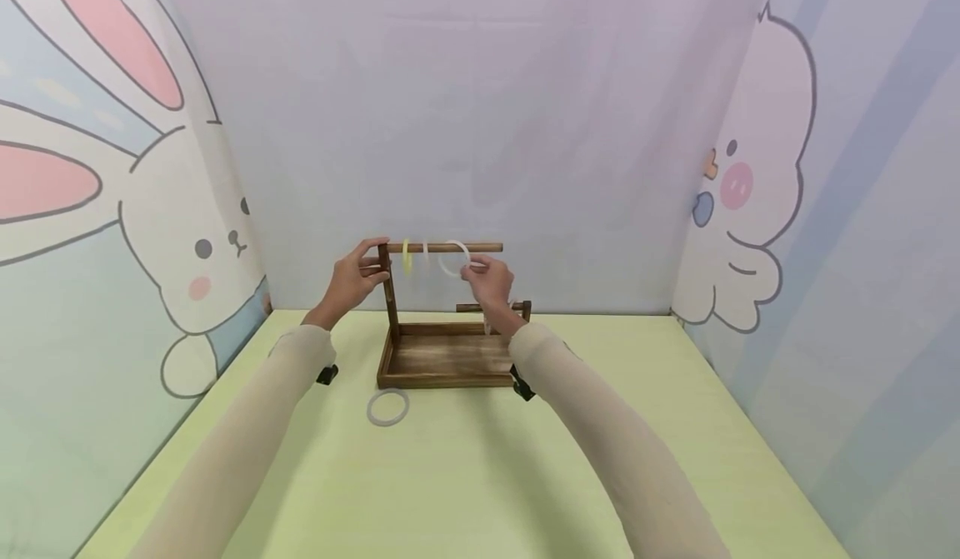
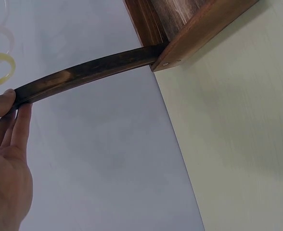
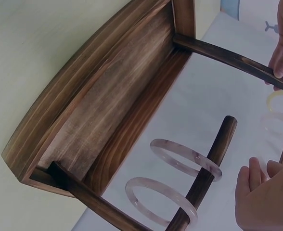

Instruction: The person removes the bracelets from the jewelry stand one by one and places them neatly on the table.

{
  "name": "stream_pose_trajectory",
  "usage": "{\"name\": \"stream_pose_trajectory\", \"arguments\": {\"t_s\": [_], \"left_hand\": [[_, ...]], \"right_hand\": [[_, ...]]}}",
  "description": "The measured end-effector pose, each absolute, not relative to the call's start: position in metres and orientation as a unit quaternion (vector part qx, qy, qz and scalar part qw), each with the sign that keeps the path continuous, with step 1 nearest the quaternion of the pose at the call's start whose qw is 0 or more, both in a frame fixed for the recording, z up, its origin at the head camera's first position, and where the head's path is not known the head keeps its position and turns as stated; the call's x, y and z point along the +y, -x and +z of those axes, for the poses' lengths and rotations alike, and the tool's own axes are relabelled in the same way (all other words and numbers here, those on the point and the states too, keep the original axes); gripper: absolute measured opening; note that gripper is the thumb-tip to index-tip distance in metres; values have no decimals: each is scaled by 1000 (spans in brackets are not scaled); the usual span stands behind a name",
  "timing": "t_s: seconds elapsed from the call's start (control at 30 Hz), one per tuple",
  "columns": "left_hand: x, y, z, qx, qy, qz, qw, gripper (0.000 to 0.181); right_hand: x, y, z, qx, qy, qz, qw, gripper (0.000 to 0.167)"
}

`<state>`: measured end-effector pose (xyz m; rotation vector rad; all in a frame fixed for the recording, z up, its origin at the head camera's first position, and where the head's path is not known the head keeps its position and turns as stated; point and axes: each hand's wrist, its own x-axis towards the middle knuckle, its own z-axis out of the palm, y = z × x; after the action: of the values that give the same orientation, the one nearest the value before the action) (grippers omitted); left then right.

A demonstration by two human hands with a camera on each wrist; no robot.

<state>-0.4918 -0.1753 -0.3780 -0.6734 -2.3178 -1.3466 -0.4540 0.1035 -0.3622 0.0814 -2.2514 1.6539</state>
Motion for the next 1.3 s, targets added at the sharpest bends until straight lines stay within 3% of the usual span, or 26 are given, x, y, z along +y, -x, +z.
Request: {"name": "stream_pose_trajectory", "arguments": {"t_s": [1.3], "left_hand": [[-178,489,-377,-826,246,-469,192,71]], "right_hand": [[160,442,-358,-768,-25,618,165,39]]}}
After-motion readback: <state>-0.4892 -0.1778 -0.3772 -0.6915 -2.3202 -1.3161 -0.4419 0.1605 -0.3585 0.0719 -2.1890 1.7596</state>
